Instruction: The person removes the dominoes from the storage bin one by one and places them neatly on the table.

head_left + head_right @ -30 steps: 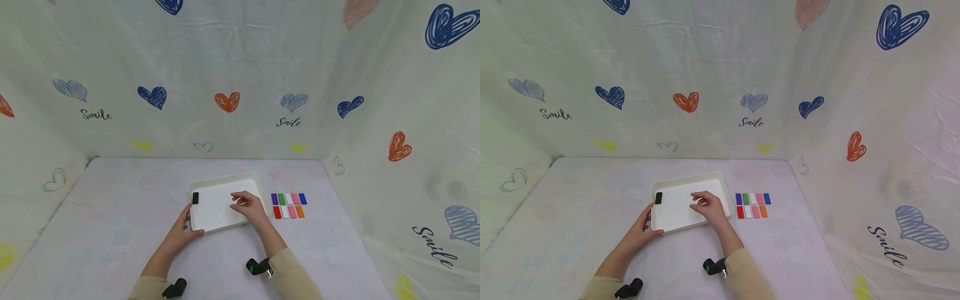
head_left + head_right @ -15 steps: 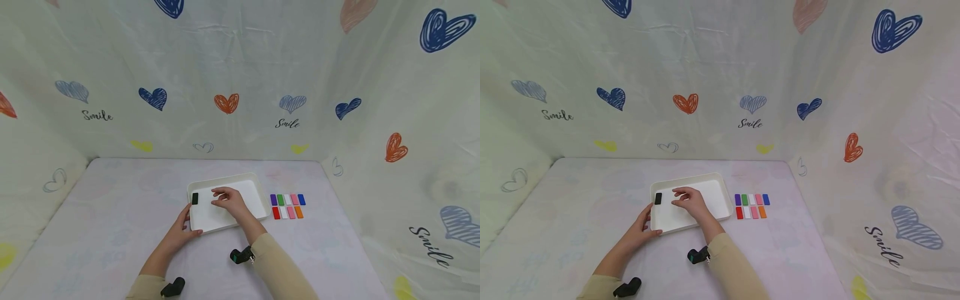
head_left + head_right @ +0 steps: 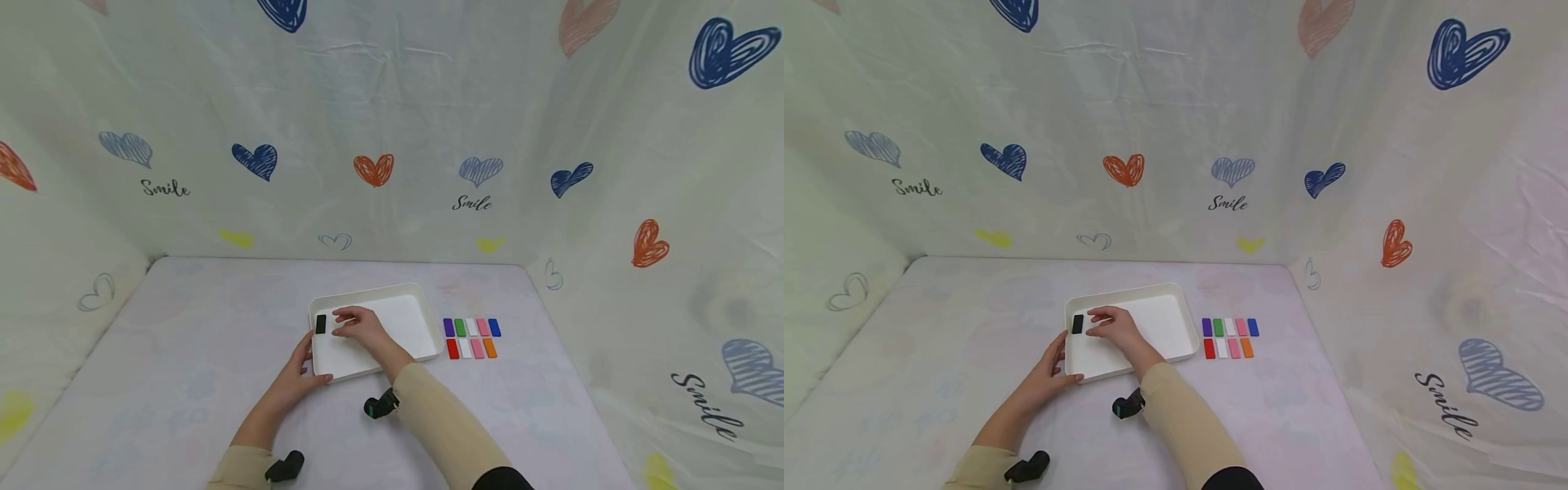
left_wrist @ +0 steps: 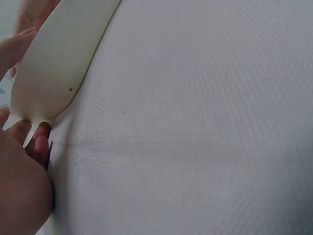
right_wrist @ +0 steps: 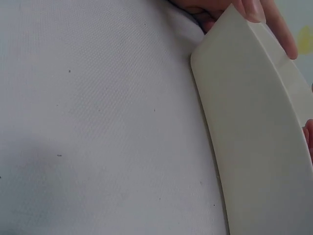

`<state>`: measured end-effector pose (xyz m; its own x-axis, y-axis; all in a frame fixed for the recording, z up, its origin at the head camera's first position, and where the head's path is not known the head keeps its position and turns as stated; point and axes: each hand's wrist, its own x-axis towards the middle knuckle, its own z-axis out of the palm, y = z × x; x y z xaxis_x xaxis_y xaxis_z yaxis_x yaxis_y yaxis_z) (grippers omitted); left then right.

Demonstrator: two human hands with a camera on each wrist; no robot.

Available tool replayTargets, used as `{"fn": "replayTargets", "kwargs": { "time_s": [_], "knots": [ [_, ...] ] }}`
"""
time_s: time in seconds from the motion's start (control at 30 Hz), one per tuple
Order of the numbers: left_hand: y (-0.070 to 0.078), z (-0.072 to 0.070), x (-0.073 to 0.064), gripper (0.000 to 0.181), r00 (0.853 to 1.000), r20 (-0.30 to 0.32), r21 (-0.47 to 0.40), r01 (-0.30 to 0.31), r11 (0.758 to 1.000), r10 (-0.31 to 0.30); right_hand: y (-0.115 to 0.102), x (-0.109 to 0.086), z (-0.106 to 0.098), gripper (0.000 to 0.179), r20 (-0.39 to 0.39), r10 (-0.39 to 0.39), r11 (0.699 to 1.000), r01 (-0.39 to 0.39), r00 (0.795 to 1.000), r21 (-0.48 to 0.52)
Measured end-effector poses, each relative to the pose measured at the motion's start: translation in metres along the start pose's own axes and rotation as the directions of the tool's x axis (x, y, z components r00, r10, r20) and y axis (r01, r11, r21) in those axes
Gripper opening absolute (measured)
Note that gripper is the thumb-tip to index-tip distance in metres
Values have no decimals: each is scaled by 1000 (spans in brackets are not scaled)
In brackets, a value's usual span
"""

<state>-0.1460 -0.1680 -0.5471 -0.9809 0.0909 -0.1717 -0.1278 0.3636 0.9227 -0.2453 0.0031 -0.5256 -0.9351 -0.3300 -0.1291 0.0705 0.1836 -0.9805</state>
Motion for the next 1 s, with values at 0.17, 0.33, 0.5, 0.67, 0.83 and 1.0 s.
{"fn": "replayTargets", "kwargs": {
  "time_s": [0.17,0.33,0.5,0.67,0.83,1.0],
  "knots": [
    [2,0,-1,103,1000,4,-16,2,1000,-2,3,8,5,40,20,-20,998,22,1000,-66],
    [2,1,-1,103,1000,13,-28,-5,1000,5,7,16,10,40,45,-33,987,40,998,-158],
    [2,2,-2,103,1000,13,-29,-16,999,16,8,21,15,42,65,-57,955,73,996,-288],
    [2,1,-2,102,1000,9,-23,-26,999,26,8,24,18,46,52,-46,925,62,998,-374],
    [3,1,-3,102,1000,0,-26,-25,999,25,9,28,22,48,42,-21,898,37,999,-439],
    [3,1,-3,102,1000,-8,-28,-24,999,23,11,32,25,50,27,-27,859,37,999,-511]
  ]
}}
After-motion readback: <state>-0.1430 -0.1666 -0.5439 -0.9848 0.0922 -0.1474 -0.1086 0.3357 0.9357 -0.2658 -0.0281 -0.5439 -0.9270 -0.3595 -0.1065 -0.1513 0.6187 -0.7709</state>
